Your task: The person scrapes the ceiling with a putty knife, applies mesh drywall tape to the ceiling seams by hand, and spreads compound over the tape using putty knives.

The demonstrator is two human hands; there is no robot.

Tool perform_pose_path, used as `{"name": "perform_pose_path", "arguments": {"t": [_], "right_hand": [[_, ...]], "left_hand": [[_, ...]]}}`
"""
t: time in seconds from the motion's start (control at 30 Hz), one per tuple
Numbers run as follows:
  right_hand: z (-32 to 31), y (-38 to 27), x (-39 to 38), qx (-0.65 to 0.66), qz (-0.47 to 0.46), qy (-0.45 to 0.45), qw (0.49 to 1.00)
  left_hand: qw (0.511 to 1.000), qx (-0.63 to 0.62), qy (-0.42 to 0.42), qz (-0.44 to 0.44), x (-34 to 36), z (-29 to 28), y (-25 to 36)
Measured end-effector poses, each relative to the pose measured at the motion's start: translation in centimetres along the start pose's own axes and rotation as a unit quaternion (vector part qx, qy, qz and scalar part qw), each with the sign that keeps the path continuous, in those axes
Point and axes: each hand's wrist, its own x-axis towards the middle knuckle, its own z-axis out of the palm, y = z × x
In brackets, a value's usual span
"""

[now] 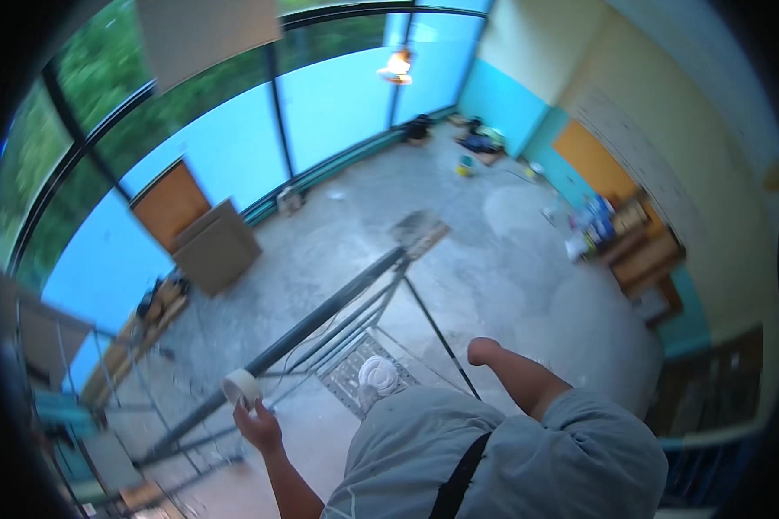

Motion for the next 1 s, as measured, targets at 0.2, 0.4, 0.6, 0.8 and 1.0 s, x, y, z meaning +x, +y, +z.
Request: {"name": "perform_pose_path", "arguments": {"t": [0.2,0.4,0.6,0.8,1.0], "right_hand": [[9.5,5.4,-3.2,0.107,0.078,-0.052,0.99],[16.2,7.4,-5.7,0.151,0.141,-0.109,0.972],[18.0,7.5,-7.0,0.203,0.185,-0.072,0.959],[20.9,7.8,-10.6,0.229,0.213,-0.04,0.949],[28.4,7.3,-15.2,0.306,0.293,-0.045,0.905]], "left_hand": [[0.985,-0.034,-0.06,0.156,5.7,5.2,7.1],[0.975,-0.086,-0.109,0.175,6.6,7.8,10.3],[0.94,-0.086,-0.125,0.304,6.6,11.9,13.5],[0.87,-0.158,-0.227,0.409,8.6,17.5,26.1],[0.835,-0.143,-0.242,0.473,8.7,24.6,36.2]]}}
